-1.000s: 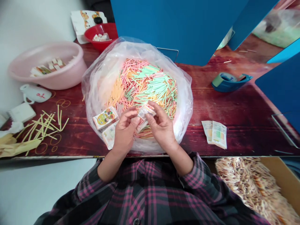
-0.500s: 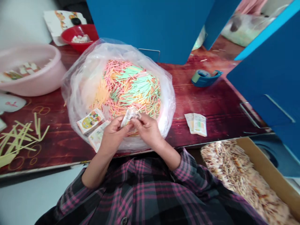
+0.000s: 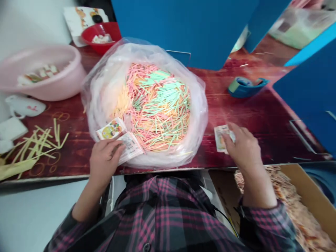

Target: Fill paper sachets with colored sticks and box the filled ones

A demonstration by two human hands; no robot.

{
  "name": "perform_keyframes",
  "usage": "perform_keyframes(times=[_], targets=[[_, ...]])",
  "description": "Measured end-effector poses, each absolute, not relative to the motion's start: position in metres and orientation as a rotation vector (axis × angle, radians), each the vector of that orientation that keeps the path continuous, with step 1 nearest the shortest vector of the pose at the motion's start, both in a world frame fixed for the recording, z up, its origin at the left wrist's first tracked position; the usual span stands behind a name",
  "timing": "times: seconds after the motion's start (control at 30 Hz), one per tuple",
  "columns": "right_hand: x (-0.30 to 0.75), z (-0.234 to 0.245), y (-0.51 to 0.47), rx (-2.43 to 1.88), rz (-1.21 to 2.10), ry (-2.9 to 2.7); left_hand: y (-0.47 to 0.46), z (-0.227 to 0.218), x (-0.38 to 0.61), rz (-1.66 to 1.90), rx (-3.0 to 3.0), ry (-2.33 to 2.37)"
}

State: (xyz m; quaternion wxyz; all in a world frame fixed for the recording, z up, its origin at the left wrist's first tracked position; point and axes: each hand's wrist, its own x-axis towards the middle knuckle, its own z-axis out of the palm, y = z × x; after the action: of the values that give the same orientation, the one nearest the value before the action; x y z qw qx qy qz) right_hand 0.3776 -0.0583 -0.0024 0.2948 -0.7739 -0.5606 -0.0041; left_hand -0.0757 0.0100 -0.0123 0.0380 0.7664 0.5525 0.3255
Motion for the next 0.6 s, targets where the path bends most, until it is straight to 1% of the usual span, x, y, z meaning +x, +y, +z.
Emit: perform_keyframes(times=[0.1,0.17,0.23,0.3,0.37,0.5,0.6], targets=[[0.358,0.000,-0.045,-1.880,-0.121,-1.492,0.015,-0.021,-0.074,0.842,2.416,1.718],[0.325,0.008,-0.037,-1.760,-0.079,-1.477,0.019,-0.022,-0.070,0.780,2.425,1.705],[0.285,0.013,-0.029,-1.658,0.129,-1.506,0.022,-0.022,-0.068,0.742,2.429,1.706],[0.245,0.016,-0.022,-1.491,0.444,-1.558,0.023,-0.022,-0.067,0.729,2.429,1.726],[0.213,0.016,-0.013,-1.378,0.648,-1.616,0.022,-0.021,-0.067,0.783,2.408,1.738],[0.172,0.023,0.008,-1.379,0.834,-1.772,0.016,-0.015,-0.062,1.068,2.348,1.633],[0.157,0.030,0.023,-1.389,0.977,-1.808,0.014,-0.009,-0.053,1.203,2.369,1.494]])
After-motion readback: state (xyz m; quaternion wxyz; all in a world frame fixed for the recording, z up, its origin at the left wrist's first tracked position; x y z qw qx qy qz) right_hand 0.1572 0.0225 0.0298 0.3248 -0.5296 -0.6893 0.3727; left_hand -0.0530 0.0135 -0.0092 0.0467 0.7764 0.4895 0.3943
